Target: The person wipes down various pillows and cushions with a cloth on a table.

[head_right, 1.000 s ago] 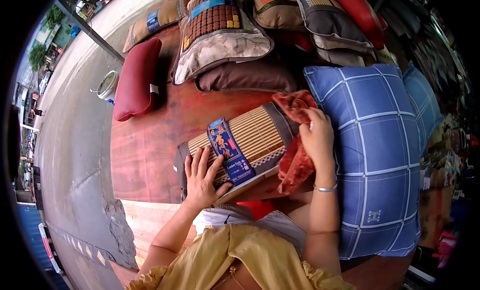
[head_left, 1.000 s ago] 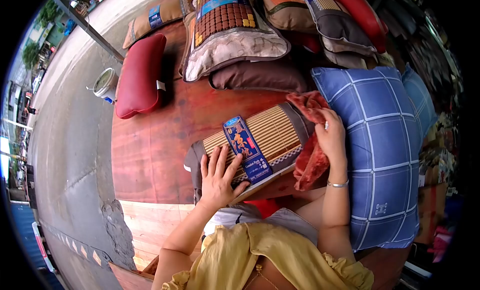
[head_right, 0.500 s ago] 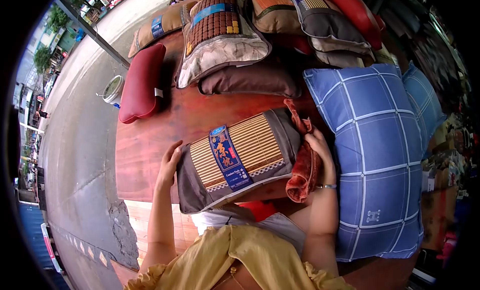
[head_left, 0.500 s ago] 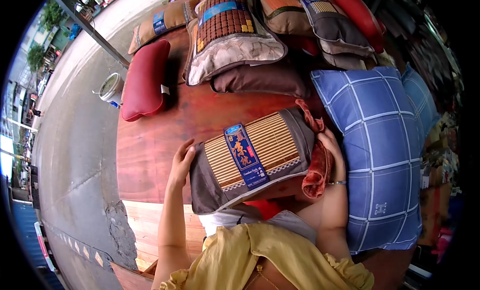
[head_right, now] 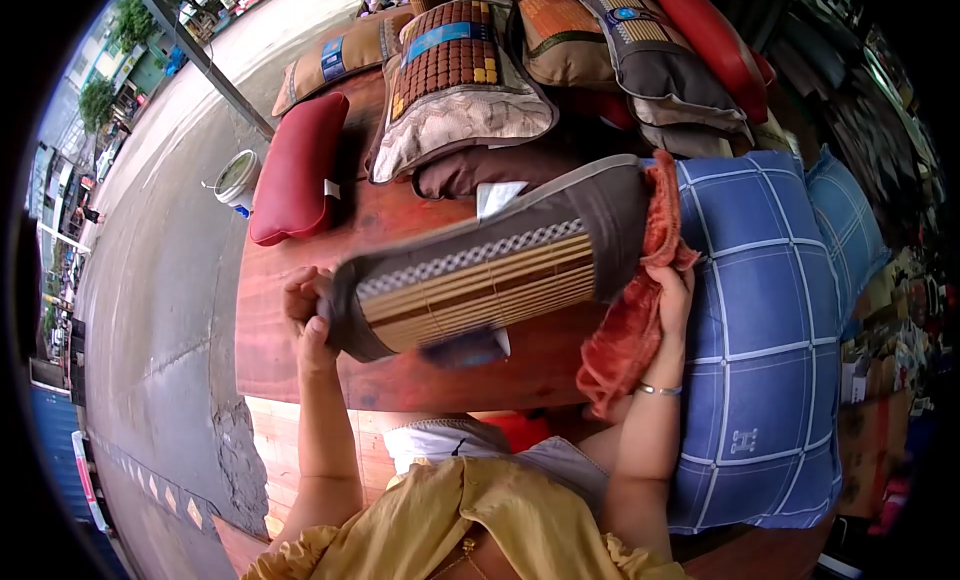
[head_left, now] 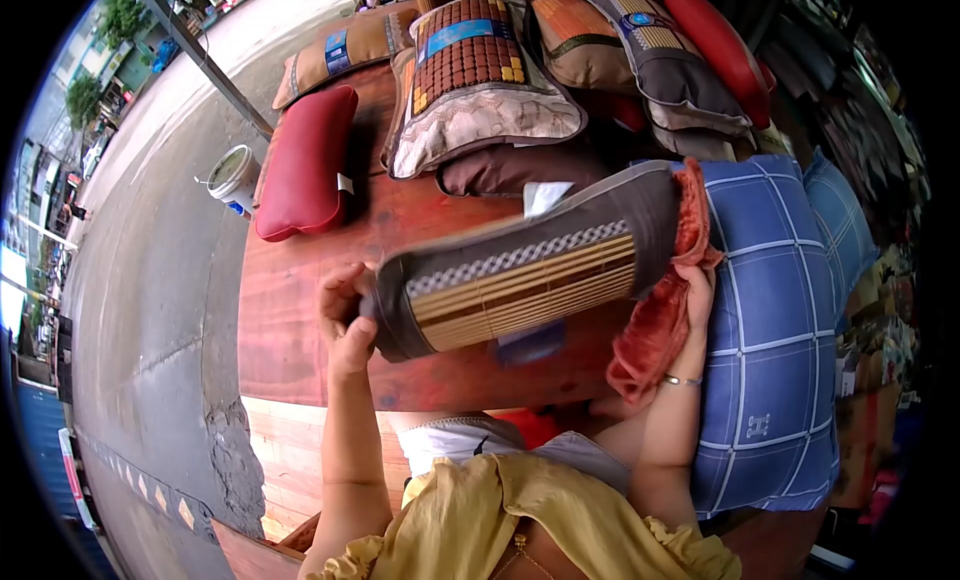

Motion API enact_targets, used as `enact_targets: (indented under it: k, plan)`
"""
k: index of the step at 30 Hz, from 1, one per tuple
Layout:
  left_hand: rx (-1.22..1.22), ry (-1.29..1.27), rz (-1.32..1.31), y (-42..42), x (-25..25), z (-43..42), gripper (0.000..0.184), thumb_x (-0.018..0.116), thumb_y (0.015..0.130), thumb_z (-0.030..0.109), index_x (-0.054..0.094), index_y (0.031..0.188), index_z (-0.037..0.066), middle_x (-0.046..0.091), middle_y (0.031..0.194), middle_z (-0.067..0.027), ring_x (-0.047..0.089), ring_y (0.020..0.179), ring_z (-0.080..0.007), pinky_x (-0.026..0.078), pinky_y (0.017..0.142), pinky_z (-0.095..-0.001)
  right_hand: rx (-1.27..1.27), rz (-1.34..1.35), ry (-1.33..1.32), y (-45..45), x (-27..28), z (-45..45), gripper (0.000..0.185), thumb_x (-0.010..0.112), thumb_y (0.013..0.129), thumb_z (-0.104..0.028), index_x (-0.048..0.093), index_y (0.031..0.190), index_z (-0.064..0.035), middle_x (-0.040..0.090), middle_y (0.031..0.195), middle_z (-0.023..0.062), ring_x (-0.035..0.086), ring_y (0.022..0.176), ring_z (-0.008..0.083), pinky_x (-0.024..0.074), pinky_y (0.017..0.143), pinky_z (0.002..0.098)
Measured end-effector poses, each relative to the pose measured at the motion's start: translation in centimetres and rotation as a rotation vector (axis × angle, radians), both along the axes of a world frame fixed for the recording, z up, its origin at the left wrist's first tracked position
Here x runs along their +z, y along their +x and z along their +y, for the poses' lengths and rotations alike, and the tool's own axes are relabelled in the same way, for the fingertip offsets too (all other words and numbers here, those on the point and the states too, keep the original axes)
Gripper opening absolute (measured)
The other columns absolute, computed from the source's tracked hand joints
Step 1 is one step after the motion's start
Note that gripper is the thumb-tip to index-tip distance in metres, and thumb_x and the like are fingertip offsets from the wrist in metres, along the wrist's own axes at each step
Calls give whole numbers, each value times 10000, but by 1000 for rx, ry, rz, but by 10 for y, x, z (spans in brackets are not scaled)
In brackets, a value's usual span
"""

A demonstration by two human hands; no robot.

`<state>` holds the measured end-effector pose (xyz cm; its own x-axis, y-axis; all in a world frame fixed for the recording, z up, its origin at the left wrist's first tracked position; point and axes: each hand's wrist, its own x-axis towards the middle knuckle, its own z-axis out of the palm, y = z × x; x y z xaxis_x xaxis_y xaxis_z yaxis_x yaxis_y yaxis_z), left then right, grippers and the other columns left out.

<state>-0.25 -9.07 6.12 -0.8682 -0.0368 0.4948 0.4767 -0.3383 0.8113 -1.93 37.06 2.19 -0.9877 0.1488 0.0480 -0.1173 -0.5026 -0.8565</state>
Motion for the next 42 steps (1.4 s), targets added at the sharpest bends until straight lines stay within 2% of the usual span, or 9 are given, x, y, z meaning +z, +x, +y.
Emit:
enact_targets:
  k: [4, 8, 11, 15, 19, 25, 28, 34, 42]
  plan:
    - [128, -366, -280, 16, -37, 20, 612, 788, 814, 205, 511, 1327, 17, 568, 1129, -84, 566, 1012, -201, 462, 937, -361, -514, 160, 387, 11, 20, -28, 239, 585, 824, -15, 660, 1051, 4, 627, 1103, 58, 585, 983, 152, 437, 916, 281]
    - [256, -782, -147, 28, -36, 37, 701, 834, 760, 297, 535, 1332, 25, 483, 1400, -162, 502, 1272, -317, 426, 1038, -412, -407, 234, 629, 11, 57, -50, 196, 595, 886, -43, 640, 1059, 38, 629, 1141, 74, 577, 1051, 152, 436, 934, 280]
    - [279, -735, -239, 31, -33, 44, 729, 815, 772, 370, 533, 1331, -4, 487, 1403, -192, 449, 1330, -316, 353, 1098, -413, -354, 303, 1200, -8, 58, -75, 285, 617, 823, -32, 640, 1105, 4, 633, 1180, 146, 592, 1088, 318, 453, 962, 382]
    - [323, -704, -229, 30, -44, 50, 698, 805, 773, 332, 539, 1322, -7, 491, 1404, -186, 455, 1324, -314, 352, 1100, -406, -264, 490, 1694, -18, 52, -156, 271, 655, 738, -96, 656, 1008, -71, 626, 1075, 114, 539, 1061, 308, 442, 895, 443]
    - [417, -669, -160, 30, -72, 47, 703, 813, 732, 208, 504, 1335, 22, 500, 1399, -179, 486, 1297, -304, 378, 1085, -407, 205, 682, 1562, 10, 43, -243, 363, 670, 727, -160, 638, 1082, -89, 605, 1158, 89, 533, 1059, 298, 434, 915, 434]
    - [398, -95, -287, 40, -102, 57, 854, 834, 700, 111, 332, 1388, 59, 475, 1289, -110, 490, 1202, -241, 377, 1057, -377, 93, 815, 1428, 19, 28, -255, 339, 668, 734, -162, 638, 1068, -111, 600, 1146, 61, 521, 1067, 274, 427, 909, 438]
    - [477, -373, -368, 44, -93, 54, 703, 789, 770, 169, 420, 1354, 40, 511, 1220, -98, 523, 1072, -178, 423, 953, -314, -66, 707, 1684, -14, 42, -193, 133, 608, 745, -107, 638, 873, -130, 591, 961, 39, 546, 921, 231, 448, 791, 388]
    - [453, -360, -344, 40, -93, 55, 609, 795, 784, 234, 509, 1273, 10, 550, 1151, -75, 529, 1052, -169, 424, 946, -307, -391, 403, 1730, -44, 37, -94, 313, 670, 751, -103, 689, 1062, -128, 629, 1162, 40, 526, 1082, 288, 414, 910, 454]
    - [446, -184, -292, 41, -107, 60, 582, 766, 792, 202, 492, 1269, 13, 526, 1145, -72, 527, 1090, -203, 416, 982, -335, 46, 667, 1549, 11, 37, -234, 315, 687, 701, -181, 650, 1008, -119, 600, 1090, 48, 519, 1015, 281, 420, 863, 448]
